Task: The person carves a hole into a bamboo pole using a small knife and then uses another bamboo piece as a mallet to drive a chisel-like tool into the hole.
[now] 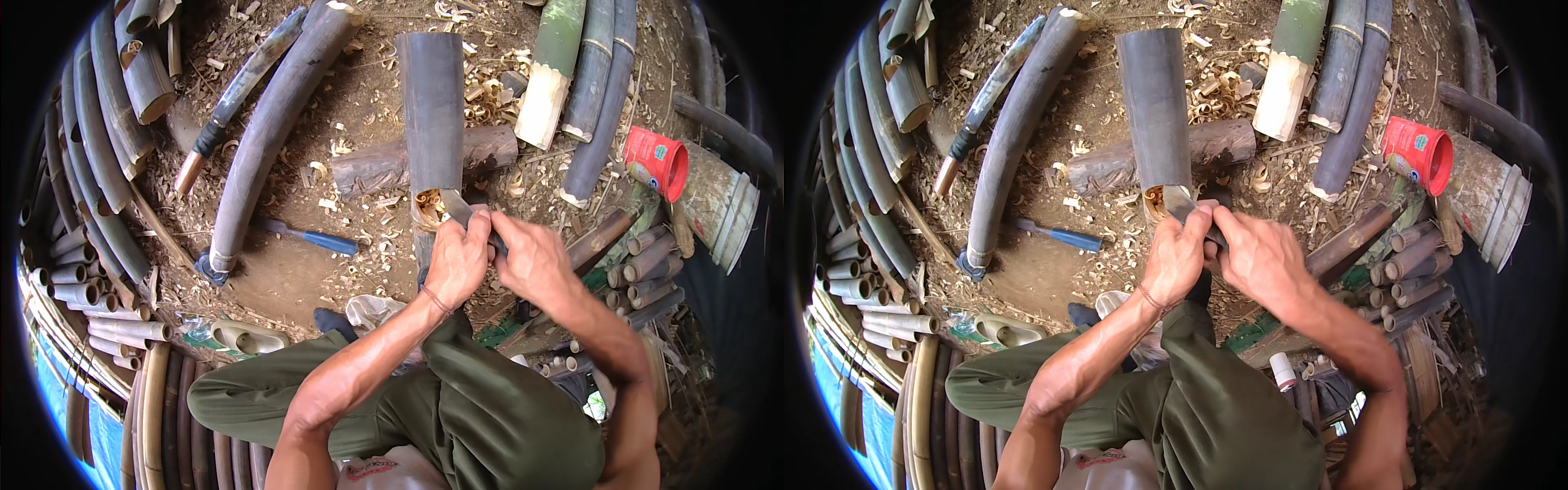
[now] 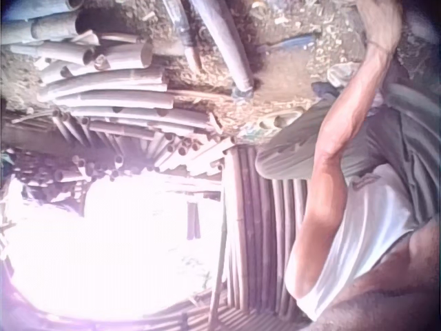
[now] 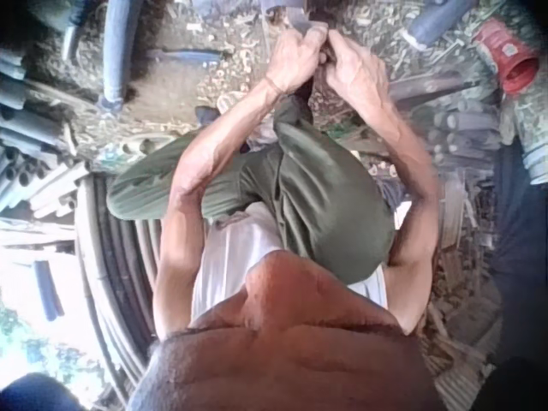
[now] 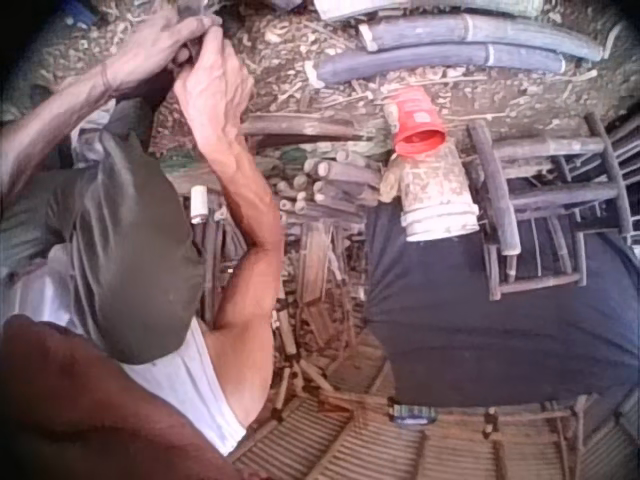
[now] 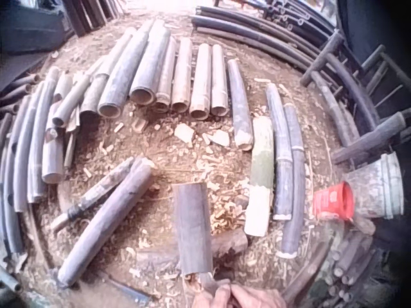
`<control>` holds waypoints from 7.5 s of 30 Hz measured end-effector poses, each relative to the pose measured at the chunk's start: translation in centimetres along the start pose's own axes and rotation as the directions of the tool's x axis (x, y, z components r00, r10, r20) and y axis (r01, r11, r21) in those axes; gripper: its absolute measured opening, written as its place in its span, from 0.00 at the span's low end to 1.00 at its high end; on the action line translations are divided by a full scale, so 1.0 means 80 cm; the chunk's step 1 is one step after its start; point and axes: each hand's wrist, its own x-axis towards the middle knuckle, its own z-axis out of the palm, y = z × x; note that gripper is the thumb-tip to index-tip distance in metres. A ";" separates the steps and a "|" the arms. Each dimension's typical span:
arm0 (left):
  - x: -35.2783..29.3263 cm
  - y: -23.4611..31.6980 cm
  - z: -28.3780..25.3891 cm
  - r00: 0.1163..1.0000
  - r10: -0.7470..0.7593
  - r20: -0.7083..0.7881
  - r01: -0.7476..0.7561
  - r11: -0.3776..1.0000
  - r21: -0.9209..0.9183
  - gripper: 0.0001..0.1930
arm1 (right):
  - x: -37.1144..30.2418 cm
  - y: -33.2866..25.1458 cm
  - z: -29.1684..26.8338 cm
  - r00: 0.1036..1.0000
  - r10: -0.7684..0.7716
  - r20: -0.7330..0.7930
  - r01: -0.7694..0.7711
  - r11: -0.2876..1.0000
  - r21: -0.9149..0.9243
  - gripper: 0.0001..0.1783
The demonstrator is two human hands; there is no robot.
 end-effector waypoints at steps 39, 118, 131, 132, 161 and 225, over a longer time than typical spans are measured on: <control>-0.039 0.156 -0.179 0.817 -0.259 0.514 -0.533 -0.002 0.846 0.16 | 0.003 -0.061 0.105 0.858 -0.249 0.449 -0.479 -0.705 0.524 0.19; -0.069 0.024 -0.142 0.809 0.328 0.488 -0.568 0.220 0.793 0.16 | -0.023 -0.058 0.077 0.962 0.179 0.207 -0.211 0.000 0.978 0.11; -0.065 -0.006 -0.137 0.923 -0.210 0.322 -0.188 0.485 0.854 0.21 | -0.011 -0.055 0.106 0.793 0.396 0.464 -0.534 0.083 0.842 0.16; -0.068 -0.020 -0.126 0.931 -0.223 0.289 -0.127 0.544 0.829 0.22 | -0.011 -0.053 0.109 0.829 0.414 0.377 -0.496 0.229 0.838 0.15; 0.015 0.224 -0.018 0.864 -0.241 0.442 -0.484 -0.639 0.598 0.06 | 0.035 -0.061 0.103 0.997 -0.069 0.026 -0.072 -0.986 0.151 0.22; -0.026 -0.012 -0.070 0.747 0.380 -0.546 -0.663 0.365 -0.654 0.15 | -0.203 -0.098 -0.171 0.885 -0.065 -0.461 0.374 0.687 0.623 0.49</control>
